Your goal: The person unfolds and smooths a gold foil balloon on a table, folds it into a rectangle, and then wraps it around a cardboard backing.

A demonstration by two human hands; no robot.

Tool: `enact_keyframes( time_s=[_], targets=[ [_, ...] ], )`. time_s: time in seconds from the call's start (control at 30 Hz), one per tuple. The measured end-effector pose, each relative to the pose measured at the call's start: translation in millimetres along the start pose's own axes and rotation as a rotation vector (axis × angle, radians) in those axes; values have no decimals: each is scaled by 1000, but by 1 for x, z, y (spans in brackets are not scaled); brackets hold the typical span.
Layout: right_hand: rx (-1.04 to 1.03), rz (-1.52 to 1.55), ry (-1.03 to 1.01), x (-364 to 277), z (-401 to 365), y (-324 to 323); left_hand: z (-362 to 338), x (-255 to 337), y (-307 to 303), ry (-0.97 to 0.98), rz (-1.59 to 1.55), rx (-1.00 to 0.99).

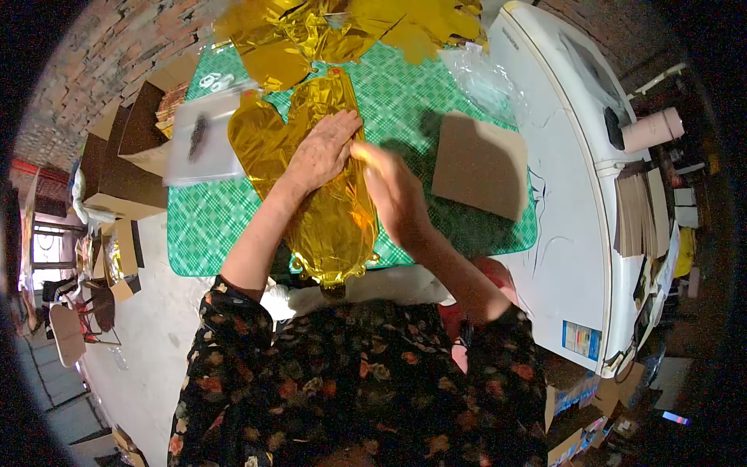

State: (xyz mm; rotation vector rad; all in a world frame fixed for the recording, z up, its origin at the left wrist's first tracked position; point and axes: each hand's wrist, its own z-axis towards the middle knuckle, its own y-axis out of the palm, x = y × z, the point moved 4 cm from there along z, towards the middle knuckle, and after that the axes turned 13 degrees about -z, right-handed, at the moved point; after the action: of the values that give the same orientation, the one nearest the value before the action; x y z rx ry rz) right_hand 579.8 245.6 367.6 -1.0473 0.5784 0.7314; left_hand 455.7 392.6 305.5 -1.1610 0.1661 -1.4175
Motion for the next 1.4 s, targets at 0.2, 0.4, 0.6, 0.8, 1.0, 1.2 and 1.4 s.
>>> enact_keyframes(
  time_s=[0.2, 0.4, 0.6, 0.8, 1.0, 1.2, 1.4],
  targets=[
    [213, 403, 227, 49, 77, 59, 2, 4, -4, -31, -69, 20],
    [208, 243, 220, 68, 70, 73, 2, 0, -5, -57, -155, 79],
    [132, 23, 127, 65, 70, 74, 5, -2, -10, -122, -268, 67],
    [122, -38, 118, 58, 69, 76, -2, -11, -40, -228, -358, 278],
    [143, -284, -20, 58, 71, 82, -71, -14, -109, -561, -519, 601],
    [101, -303, -27, 54, 71, 83, -148, -24, -117, -752, -685, 755],
    [81, -240, 44, 50, 70, 80, -148, 9, -115, -858, -893, 803]
  ],
)
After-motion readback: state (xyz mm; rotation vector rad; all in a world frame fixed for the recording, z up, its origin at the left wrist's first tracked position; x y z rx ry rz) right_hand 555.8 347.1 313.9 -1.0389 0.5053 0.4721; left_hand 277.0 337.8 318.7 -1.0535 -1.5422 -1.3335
